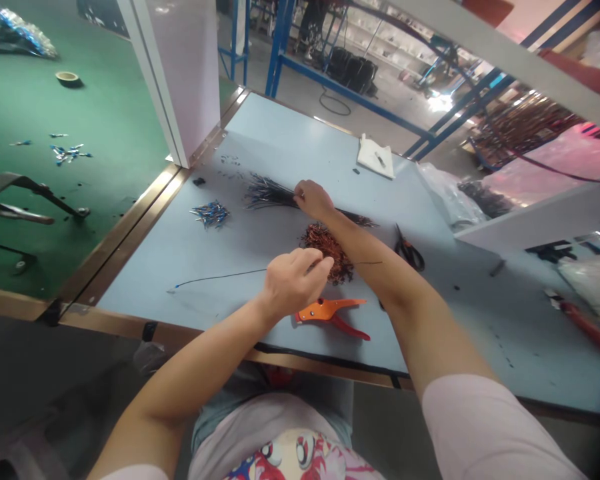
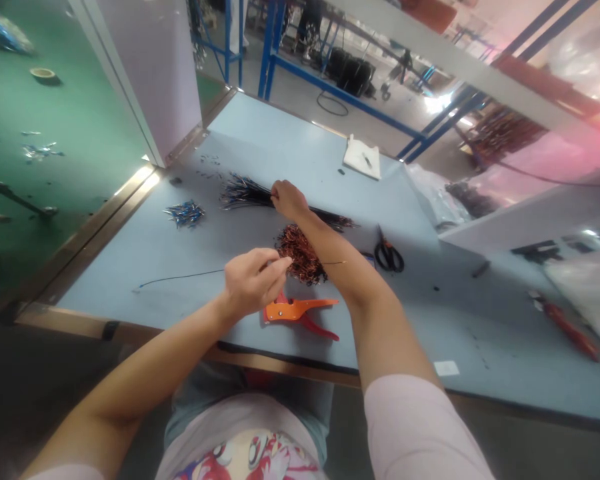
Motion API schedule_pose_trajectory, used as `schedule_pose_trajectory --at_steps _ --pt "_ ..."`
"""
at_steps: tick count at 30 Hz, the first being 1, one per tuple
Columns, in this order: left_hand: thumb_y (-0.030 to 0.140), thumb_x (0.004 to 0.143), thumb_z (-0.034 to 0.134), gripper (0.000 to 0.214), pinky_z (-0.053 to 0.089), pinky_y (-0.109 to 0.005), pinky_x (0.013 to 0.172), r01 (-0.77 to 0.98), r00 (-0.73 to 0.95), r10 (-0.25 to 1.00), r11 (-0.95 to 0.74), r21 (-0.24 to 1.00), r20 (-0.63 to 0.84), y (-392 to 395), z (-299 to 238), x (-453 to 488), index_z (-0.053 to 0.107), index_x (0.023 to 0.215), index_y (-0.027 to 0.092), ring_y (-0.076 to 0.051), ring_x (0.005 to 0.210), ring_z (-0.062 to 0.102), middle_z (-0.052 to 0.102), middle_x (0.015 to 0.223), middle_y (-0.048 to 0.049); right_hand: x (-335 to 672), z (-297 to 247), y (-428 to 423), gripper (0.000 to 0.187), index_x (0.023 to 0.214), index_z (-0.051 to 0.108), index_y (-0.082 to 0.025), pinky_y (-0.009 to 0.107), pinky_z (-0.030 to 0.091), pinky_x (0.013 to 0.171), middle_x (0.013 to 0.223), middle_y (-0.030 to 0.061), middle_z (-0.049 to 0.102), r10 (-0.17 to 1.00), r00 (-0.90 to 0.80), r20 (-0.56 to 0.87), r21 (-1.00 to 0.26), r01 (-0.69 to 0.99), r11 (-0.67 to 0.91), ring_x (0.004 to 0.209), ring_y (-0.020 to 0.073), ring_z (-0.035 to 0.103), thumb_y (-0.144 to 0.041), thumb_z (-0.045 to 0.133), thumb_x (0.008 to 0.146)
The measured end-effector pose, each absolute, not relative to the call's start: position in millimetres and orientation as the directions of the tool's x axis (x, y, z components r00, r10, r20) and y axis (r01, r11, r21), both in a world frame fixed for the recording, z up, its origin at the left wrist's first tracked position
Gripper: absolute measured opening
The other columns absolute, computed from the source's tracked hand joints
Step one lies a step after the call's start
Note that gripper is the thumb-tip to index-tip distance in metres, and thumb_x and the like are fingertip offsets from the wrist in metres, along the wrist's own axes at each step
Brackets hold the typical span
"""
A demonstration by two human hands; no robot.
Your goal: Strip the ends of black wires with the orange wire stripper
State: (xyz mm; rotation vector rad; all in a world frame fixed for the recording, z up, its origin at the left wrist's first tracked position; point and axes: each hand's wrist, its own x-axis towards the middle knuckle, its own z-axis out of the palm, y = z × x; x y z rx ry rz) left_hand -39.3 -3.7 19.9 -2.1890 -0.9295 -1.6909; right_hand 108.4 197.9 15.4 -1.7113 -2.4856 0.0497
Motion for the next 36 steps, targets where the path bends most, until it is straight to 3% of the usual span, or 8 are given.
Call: schedule_pose_trajectory --at_steps 5,12,20,27,32,36 --pt "0.013 0.092 0.055 0.011 0.041 -0.024 0.056 0.572 0.131 0.327 -0.796 0.198 0.936 -4.8 22.5 -38.5 0.062 0.099 0.017 -0.012 0.067 0.059 0.065 0.079 -0.001 122.3 16.2 174.9 0.025 0.108 0.068 -0.018 0.032 0.044 0.08 0.109 0.0106 0.07 0.915 -0.4 0.052 -0.028 0.915 0.402 0.096 0.0243 0.061 -0.017 0.051 0.089" --pt "0.012 0.092 0.055 0.01 0.039 -0.024 0.056 0.565 0.134 0.305 -0.805 0.181 0.943 -6.0 21.5 -35.5 0.062 0.099 0.016 -0.012 0.066 0.058 0.065 0.078 -0.0006 129.0 10.8 163.3 0.033 0.12 0.067 -0.02 0.034 0.043 0.075 0.117 0.013 0.066 0.902 -0.431 0.031 0.069 0.901 0.428 0.097 0.0263 0.061 -0.021 0.043 0.097" --pt "0.012 0.091 0.058 0.01 0.038 -0.023 0.056 0.53 0.083 0.268 -0.827 0.185 0.96 -6.2 20.9 -35.5 0.063 0.099 0.016 -0.012 0.064 0.055 0.065 0.077 -0.0009 94.6 8.2 172.3 0.035 0.124 0.066 -0.025 0.032 0.038 0.069 0.12 0.0108 0.065 0.813 -0.582 -0.007 0.142 0.805 0.577 0.102 0.0246 0.059 -0.023 0.039 0.102" --pt "0.009 0.087 0.058 0.014 0.039 -0.023 0.056 0.491 0.025 0.262 -0.844 0.216 0.965 -6.2 19.5 -32.7 0.065 0.098 0.016 -0.011 0.064 0.054 0.065 0.079 -0.0002 58.7 0.6 178.6 0.04 0.135 0.059 -0.022 0.031 0.038 0.069 0.126 0.013 0.063 0.747 -0.664 -0.031 0.185 0.731 0.657 0.11 0.0262 0.057 -0.023 0.032 0.106" --pt "0.01 0.088 0.056 0.014 0.039 -0.023 0.057 0.466 0.0 0.264 -0.854 0.233 0.965 -6.0 19.8 -31.9 0.065 0.097 0.016 -0.01 0.065 0.054 0.065 0.079 -0.0004 42.0 4.8 179.9 0.035 0.118 0.065 -0.012 0.033 0.041 0.072 0.123 0.0168 0.064 0.734 -0.676 -0.066 0.196 0.713 0.673 0.11 0.0275 0.06 -0.018 0.033 0.104" --pt "0.012 0.091 0.055 0.012 0.036 -0.024 0.055 0.468 -0.006 0.261 -0.853 0.233 0.965 -7.3 23.2 -31.8 0.065 0.095 0.015 -0.011 0.063 0.053 0.064 0.077 -0.0005 40.1 11.4 179.4 0.028 0.119 0.064 -0.014 0.033 0.044 0.074 0.124 0.0145 0.064 0.709 -0.697 -0.109 0.188 0.686 0.703 0.11 0.0269 0.062 -0.019 0.042 0.101"
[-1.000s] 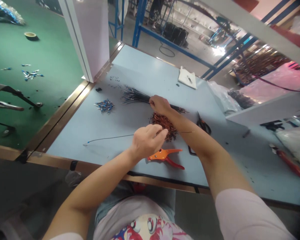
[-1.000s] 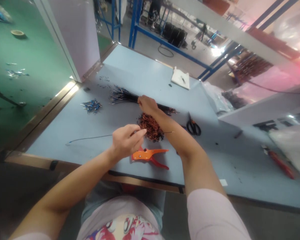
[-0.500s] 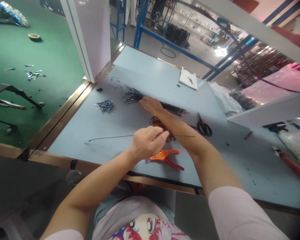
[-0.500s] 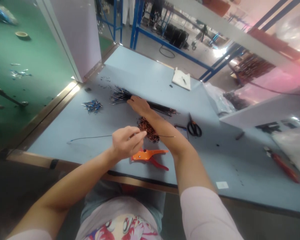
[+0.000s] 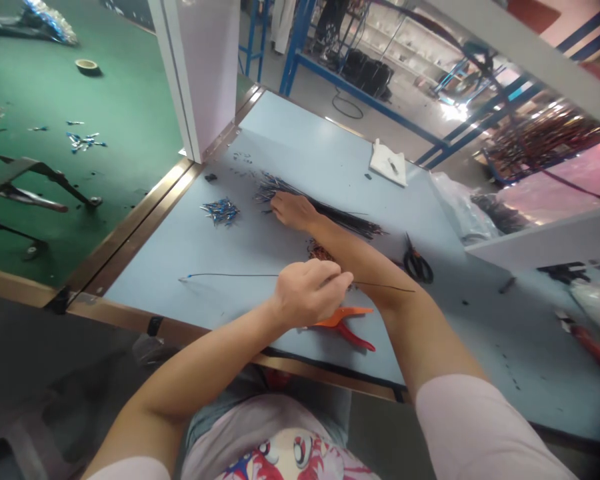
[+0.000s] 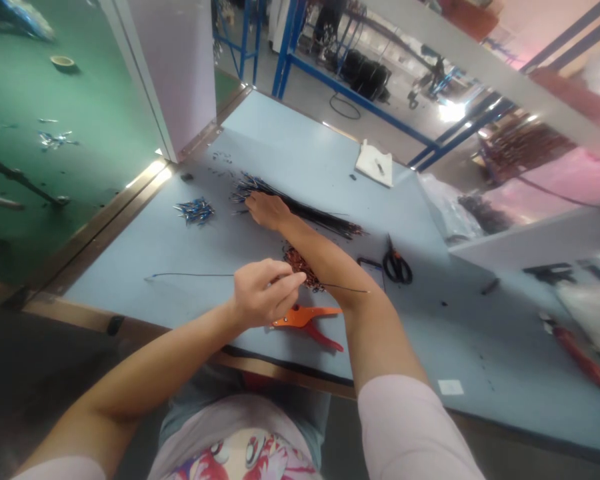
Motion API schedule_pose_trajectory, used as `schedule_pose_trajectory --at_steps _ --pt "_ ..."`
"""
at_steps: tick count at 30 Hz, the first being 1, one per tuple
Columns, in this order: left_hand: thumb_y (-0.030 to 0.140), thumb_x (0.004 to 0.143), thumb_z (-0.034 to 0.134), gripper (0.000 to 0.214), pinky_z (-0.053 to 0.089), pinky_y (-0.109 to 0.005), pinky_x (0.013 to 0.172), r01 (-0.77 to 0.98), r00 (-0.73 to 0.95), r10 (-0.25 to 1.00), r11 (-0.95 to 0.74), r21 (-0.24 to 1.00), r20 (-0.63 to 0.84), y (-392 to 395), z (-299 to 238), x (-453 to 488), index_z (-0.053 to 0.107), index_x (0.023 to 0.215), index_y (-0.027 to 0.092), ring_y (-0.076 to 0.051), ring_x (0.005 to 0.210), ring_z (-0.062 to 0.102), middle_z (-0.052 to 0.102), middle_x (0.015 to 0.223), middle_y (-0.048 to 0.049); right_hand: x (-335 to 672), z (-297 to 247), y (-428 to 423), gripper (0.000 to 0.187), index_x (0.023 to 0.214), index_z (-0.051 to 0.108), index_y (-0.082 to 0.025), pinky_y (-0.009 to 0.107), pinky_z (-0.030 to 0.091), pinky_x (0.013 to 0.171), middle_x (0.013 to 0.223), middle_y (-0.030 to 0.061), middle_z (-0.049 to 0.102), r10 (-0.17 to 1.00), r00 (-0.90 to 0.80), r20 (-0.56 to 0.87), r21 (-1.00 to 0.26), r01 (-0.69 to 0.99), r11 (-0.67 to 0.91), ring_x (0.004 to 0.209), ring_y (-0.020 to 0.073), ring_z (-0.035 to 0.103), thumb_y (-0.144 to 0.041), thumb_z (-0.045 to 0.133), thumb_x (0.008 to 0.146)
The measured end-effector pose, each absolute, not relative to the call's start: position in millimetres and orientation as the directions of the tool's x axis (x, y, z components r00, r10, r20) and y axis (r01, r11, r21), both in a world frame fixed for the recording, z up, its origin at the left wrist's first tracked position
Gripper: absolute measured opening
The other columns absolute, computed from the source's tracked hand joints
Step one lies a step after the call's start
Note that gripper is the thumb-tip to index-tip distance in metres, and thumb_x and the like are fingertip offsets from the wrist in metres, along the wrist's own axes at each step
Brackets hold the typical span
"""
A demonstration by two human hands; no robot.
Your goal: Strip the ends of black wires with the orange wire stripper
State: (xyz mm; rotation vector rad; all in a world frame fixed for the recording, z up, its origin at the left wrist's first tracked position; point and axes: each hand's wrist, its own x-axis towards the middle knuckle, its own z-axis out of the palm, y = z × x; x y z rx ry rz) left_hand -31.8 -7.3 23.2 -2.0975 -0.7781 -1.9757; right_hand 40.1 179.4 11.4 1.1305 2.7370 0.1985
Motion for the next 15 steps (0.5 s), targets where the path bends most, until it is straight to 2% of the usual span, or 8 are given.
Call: schedule_pose_trajectory --at_steps 3,7,9,12,15 --pt "0.012 0.093 0.053 0.012 0.035 -0.024 0.055 0.471 -0.021 0.263 -0.848 0.242 0.964 -8.6 25.8 -31.8 0.064 0.095 0.016 -0.011 0.061 0.051 0.063 0.074 0.0002 42.7 15.3 178.2 0.029 0.119 0.064 -0.015 0.033 0.045 0.071 0.123 0.015 0.065 0.705 -0.693 -0.149 0.192 0.679 0.708 0.105 0.0269 0.065 -0.012 0.043 0.098" --pt "0.02 0.096 0.051 0.014 0.034 -0.025 0.055 0.461 -0.011 0.269 -0.853 0.243 0.963 -9.5 26.5 -32.4 0.064 0.095 0.015 -0.011 0.061 0.053 0.064 0.076 -0.0007 43.1 16.2 175.8 0.033 0.116 0.065 -0.01 0.035 0.046 0.07 0.115 0.0197 0.068 0.736 -0.656 -0.164 0.205 0.707 0.676 0.098 0.0292 0.068 -0.005 0.04 0.096" --pt "0.022 0.096 0.051 0.015 0.034 -0.026 0.054 0.458 -0.011 0.268 -0.855 0.243 0.963 -9.1 26.1 -32.5 0.065 0.095 0.015 -0.011 0.061 0.054 0.064 0.076 -0.0009 41.5 15.0 174.8 0.033 0.118 0.065 -0.01 0.035 0.047 0.073 0.116 0.0197 0.068 0.749 -0.645 -0.15 0.194 0.724 0.662 0.098 0.029 0.068 -0.005 0.044 0.093" --pt "0.014 0.092 0.054 0.011 0.035 -0.025 0.054 0.457 -0.027 0.257 -0.856 0.24 0.966 -7.8 25.7 -32.4 0.065 0.094 0.015 -0.011 0.062 0.055 0.064 0.075 -0.0005 38.7 15.9 174.4 0.033 0.119 0.065 -0.013 0.035 0.049 0.079 0.121 0.0169 0.067 0.756 -0.646 -0.106 0.149 0.741 0.655 0.103 0.028 0.066 -0.008 0.051 0.09" --pt "0.012 0.091 0.054 0.011 0.038 -0.024 0.055 0.464 -0.051 0.258 -0.85 0.251 0.965 -6.4 26.0 -32.6 0.065 0.092 0.016 -0.01 0.063 0.056 0.064 0.075 0.0004 37.7 26.7 176.4 0.032 0.118 0.066 -0.015 0.036 0.05 0.087 0.126 0.0152 0.065 0.761 -0.648 -0.029 0.102 0.756 0.647 0.112 0.0267 0.063 -0.013 0.046 0.093"
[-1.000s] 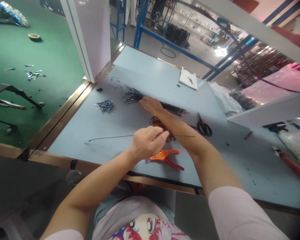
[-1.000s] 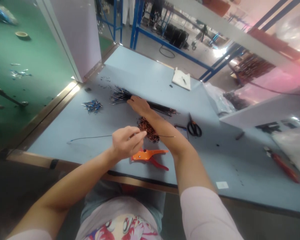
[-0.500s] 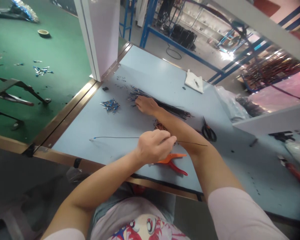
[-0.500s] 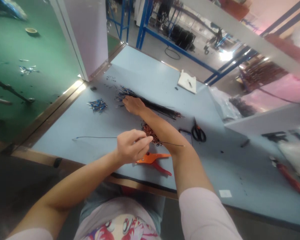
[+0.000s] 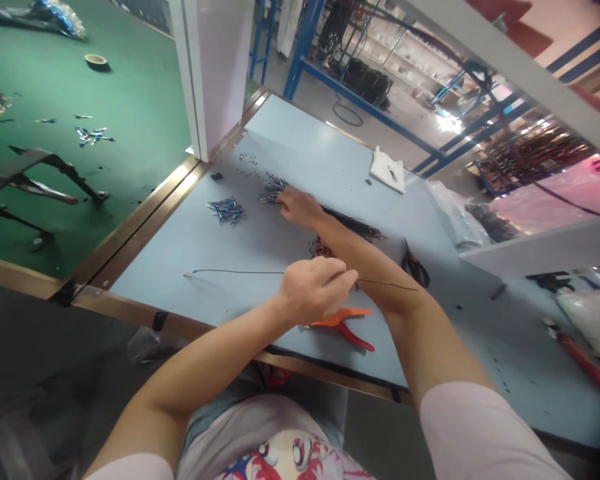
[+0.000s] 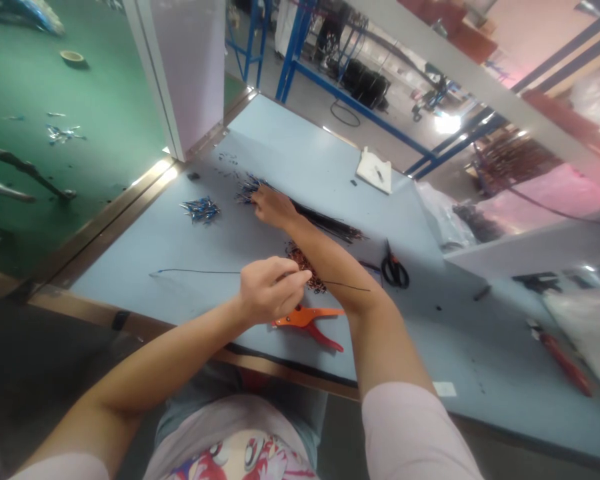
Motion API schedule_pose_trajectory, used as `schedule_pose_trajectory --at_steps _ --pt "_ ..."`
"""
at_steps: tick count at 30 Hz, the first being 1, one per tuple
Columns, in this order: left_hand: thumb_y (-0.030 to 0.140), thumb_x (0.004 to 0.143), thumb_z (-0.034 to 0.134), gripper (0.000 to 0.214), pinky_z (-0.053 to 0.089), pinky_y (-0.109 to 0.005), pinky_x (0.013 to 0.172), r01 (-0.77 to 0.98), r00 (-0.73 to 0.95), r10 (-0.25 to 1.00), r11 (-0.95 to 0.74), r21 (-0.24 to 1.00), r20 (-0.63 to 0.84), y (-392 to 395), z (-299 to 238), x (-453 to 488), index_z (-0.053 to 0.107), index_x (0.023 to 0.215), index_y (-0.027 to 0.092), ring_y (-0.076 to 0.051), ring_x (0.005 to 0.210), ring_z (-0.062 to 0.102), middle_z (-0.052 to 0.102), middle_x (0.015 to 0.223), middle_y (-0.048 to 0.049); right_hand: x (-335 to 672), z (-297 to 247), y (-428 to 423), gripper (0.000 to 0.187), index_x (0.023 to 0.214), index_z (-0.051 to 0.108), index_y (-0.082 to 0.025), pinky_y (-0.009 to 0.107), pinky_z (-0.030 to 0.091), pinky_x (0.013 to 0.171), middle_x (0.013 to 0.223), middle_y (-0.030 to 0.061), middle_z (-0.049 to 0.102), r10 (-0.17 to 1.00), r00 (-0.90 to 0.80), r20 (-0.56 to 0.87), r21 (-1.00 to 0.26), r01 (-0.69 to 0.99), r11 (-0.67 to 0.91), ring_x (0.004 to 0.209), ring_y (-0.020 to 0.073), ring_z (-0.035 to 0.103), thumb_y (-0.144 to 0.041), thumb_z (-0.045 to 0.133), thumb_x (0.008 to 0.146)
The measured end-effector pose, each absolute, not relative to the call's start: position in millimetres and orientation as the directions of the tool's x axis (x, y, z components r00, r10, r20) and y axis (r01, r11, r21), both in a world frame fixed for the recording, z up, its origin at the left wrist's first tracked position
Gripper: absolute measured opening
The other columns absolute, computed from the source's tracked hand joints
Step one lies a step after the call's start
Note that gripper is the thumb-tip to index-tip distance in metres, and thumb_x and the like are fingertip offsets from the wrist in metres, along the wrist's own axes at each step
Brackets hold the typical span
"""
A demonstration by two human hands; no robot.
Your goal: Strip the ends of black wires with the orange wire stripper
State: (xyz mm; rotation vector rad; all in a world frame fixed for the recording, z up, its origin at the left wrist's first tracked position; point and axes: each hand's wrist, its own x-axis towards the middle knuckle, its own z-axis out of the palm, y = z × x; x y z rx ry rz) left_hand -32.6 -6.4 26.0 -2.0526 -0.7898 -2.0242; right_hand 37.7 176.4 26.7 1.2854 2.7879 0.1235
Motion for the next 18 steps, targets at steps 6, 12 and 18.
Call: schedule_pose_trajectory --at_steps 6,12,18 --pt "0.012 0.091 0.053 0.013 0.036 -0.025 0.054 0.484 -0.025 0.245 -0.846 0.226 0.969 -6.2 26.3 -34.4 0.065 0.095 0.016 -0.01 0.064 0.054 0.065 0.078 0.0003 37.3 74.2 186.6 0.016 0.096 0.071 -0.02 0.04 0.051 0.095 0.101 0.0072 0.075 0.737 -0.616 0.277 -0.488 0.57 0.661 0.1 0.0219 0.066 -0.024 0.057 0.091" --pt "0.013 0.091 0.053 0.014 0.032 -0.025 0.053 0.527 0.01 0.23 -0.828 0.191 0.973 -6.1 24.4 -34.4 0.067 0.091 0.018 -0.009 0.061 0.052 0.065 0.076 0.0008 49.5 119.7 192.1 0.022 0.088 0.067 -0.026 0.037 0.053 0.085 0.086 0.0012 0.072 0.77 -0.443 0.459 -0.789 0.195 0.582 0.086 0.0171 0.068 -0.047 0.072 0.082" --pt "0.011 0.089 0.054 0.013 0.034 -0.025 0.055 0.514 0.042 0.234 -0.839 0.18 0.971 -6.3 23.2 -33.9 0.066 0.087 0.017 -0.011 0.066 0.057 0.065 0.076 0.0001 79.0 163.4 176.5 0.026 0.091 0.068 -0.032 0.039 0.051 0.078 0.086 0.0014 0.073 0.769 -0.343 0.54 -0.793 0.1 0.601 0.084 0.0186 0.065 -0.051 0.077 0.076"
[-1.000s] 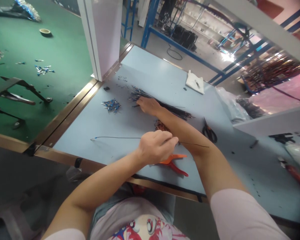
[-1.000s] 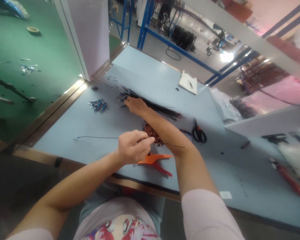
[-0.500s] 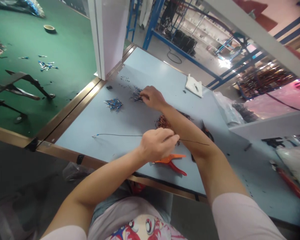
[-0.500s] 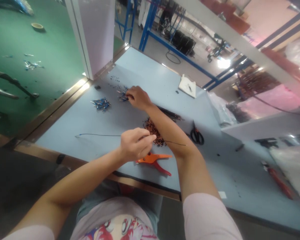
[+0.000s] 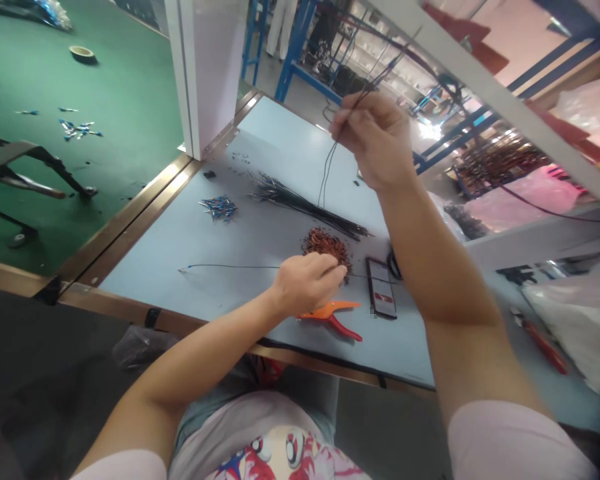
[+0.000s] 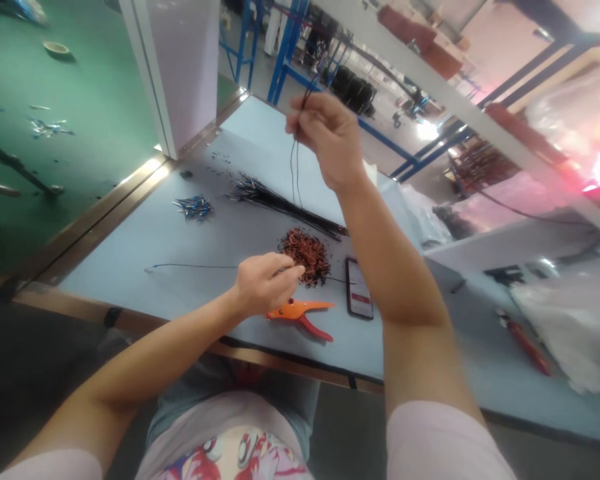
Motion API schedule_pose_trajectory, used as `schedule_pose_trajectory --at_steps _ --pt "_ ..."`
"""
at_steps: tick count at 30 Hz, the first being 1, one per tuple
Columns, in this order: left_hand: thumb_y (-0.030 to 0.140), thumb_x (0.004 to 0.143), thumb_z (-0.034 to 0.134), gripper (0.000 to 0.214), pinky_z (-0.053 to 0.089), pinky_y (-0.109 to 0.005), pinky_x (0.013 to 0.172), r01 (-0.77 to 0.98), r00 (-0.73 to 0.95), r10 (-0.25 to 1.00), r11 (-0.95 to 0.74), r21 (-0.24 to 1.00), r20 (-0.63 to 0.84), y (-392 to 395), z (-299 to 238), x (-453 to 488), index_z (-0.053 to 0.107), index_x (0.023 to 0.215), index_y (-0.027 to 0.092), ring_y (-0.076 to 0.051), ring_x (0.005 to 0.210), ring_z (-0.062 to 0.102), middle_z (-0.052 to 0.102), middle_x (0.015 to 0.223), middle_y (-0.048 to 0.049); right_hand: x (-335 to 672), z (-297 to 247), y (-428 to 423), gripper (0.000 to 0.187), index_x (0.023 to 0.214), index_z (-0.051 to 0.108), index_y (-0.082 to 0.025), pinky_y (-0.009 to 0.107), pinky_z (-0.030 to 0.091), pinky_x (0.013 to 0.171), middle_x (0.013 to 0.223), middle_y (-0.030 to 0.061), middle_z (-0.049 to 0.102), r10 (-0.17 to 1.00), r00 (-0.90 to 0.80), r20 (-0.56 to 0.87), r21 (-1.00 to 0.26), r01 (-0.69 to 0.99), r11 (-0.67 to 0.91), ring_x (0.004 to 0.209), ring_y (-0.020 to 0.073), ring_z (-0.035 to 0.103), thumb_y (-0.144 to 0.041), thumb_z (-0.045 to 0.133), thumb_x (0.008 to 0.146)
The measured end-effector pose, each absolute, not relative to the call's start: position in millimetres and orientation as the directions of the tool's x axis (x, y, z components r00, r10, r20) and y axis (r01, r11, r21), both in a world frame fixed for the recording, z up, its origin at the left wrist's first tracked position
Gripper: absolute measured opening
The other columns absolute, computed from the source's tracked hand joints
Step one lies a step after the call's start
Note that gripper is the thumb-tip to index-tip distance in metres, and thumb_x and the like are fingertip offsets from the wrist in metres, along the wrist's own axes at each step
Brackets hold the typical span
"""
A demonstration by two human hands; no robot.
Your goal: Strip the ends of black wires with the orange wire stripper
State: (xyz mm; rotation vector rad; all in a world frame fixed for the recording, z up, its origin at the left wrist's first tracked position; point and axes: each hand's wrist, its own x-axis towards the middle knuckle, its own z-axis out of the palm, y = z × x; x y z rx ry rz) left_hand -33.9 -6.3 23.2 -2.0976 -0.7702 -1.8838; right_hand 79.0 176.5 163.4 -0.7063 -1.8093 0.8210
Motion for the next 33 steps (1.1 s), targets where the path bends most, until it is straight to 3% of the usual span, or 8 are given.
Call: schedule_pose_trajectory --at_steps 3,9,15,19,25,33 --pt "0.012 0.09 0.056 0.012 0.037 -0.024 0.056 0.507 0.045 0.252 -0.84 0.196 0.967 -5.5 22.2 -33.5 0.066 0.09 0.017 -0.01 0.068 0.058 0.066 0.079 -0.0001 90.8 185.8 158.4 0.022 0.093 0.069 -0.036 0.035 0.051 0.077 0.086 0.0013 0.071 0.792 -0.246 0.559 -0.809 0.048 0.586 0.08 0.0168 0.063 -0.045 0.078 0.074" --pt "0.011 0.088 0.062 0.008 0.039 -0.023 0.056 0.495 0.034 0.266 -0.842 0.215 0.963 -4.1 19.8 -33.1 0.067 0.089 0.017 -0.01 0.068 0.059 0.067 0.08 -0.0006 100.5 211.9 115.8 0.01 0.093 0.068 -0.037 0.035 0.055 0.083 0.086 0.0011 0.064 0.758 -0.186 0.626 -0.764 0.05 0.643 0.083 0.019 0.064 -0.036 0.073 0.085" --pt "0.012 0.091 0.059 0.009 0.041 -0.021 0.057 0.477 0.088 0.264 -0.858 0.192 0.961 -8.1 18.9 -31.3 0.066 0.09 0.017 -0.01 0.069 0.06 0.066 0.08 -0.0001 110.2 211.9 114.7 0.028 0.091 0.066 -0.035 0.037 0.057 0.075 0.087 -0.0007 0.064 0.747 -0.18 0.64 -0.714 0.22 0.665 0.073 0.0175 0.062 -0.053 0.079 0.074" --pt "0.009 0.088 0.06 0.011 0.042 -0.021 0.057 0.476 0.107 0.259 -0.861 0.179 0.96 -10.2 20.3 -31.3 0.067 0.091 0.017 -0.01 0.069 0.062 0.068 0.08 -0.0008 126.1 204.3 135.4 0.028 0.096 0.068 -0.033 0.034 0.057 0.07 0.088 0.0 0.066 0.787 -0.212 0.579 -0.737 0.275 0.617 0.07 0.0153 0.061 -0.053 0.077 0.078" --pt "0.008 0.086 0.057 0.014 0.043 -0.021 0.057 0.459 0.113 0.259 -0.87 0.181 0.959 -11.7 21.2 -33.1 0.067 0.091 0.017 -0.011 0.068 0.061 0.068 0.081 -0.0011 141.9 188.0 159.6 0.016 0.094 0.069 -0.026 0.027 0.056 0.064 0.083 -0.001 0.065 0.882 -0.209 0.422 -0.799 0.374 0.471 0.066 0.0103 0.062 -0.039 0.074 0.087" --pt "0.008 0.085 0.057 0.015 0.043 -0.021 0.056 0.475 0.118 0.249 -0.864 0.165 0.961 -13.9 24.9 -33.1 0.066 0.091 0.018 -0.01 0.067 0.061 0.068 0.08 0.0007 138.2 187.8 162.8 0.011 0.098 0.069 -0.029 0.03 0.056 0.065 0.085 0.0 0.067 0.885 -0.232 0.404 -0.777 0.424 0.466 0.068 0.0138 0.064 -0.035 0.071 0.089"
